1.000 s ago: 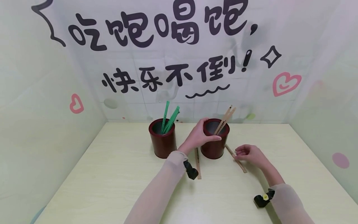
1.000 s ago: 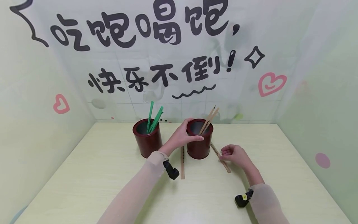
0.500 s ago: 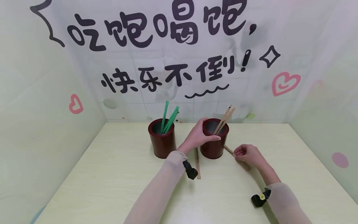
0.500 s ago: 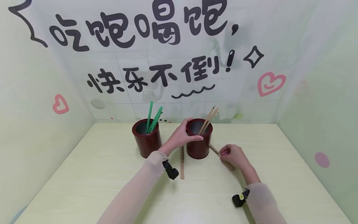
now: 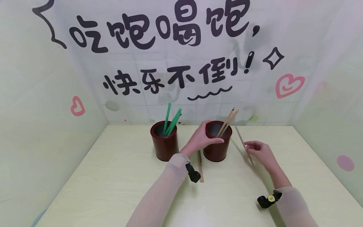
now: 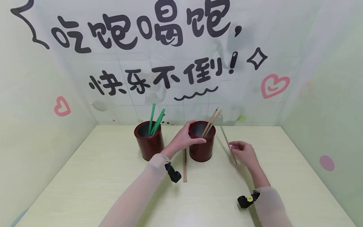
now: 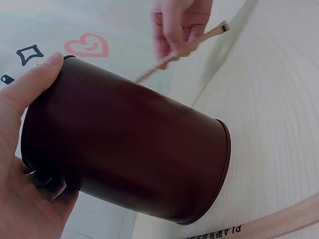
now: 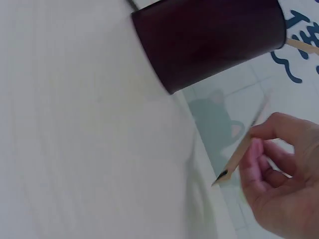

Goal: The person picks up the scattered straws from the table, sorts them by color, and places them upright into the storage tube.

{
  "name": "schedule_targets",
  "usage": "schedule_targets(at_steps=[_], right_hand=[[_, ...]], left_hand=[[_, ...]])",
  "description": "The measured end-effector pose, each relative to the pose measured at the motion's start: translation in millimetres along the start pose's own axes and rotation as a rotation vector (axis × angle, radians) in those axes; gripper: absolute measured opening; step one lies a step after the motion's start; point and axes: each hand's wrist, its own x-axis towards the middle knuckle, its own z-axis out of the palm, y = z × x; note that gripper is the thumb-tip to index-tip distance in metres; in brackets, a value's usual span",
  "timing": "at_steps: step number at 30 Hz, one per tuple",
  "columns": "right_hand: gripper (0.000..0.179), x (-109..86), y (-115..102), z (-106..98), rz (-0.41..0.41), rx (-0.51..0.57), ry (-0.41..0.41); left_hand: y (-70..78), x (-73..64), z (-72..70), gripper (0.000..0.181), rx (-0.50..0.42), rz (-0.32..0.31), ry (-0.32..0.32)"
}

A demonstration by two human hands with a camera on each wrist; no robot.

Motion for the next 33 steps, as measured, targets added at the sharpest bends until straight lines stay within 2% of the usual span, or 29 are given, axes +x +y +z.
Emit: schedule_targets(at_steps=[2, 5, 8, 16, 19, 24, 33], right_hand=[[0.038, -0.8, -4, -3, -0.013, 0.130, 0.068], [0.028, -1.1, -11, -4, -0.035, 0.344, 0.157], [0.023, 0.6, -21, -3, -0.061, 0.509, 0.225], [0.027, 9.0, -65, 9, -0.161, 0.740, 0.357], [0.027, 12.4, -81, 15, -0.203, 0.806, 0.372], [0.030, 18.9, -102, 28, -0.271, 0.856, 0.379], [0.031, 32.7, -115, 54, -0.333, 0.795, 0.405]], left_hand=[[-1.3, 0.1, -0.4, 0.090, -0.003, 0.003, 0.000], [-2.3, 0.5, -0.7, 0.090, -0.005, 0.001, -0.001], [-2.4, 0.1, -1.1, 0.091, -0.009, -0.004, 0.000], [-2.9, -0.6, -2.2, 0.091, -0.016, -0.009, 0.004], [-3.4, -0.3, -2.0, 0.090, -0.015, -0.008, 0.006], [-3.9, 0.3, -1.6, 0.090, -0.017, -0.004, 0.006], [-1.0, 0.3, -0.7, 0.091, -0.019, 0.003, 0.001]])
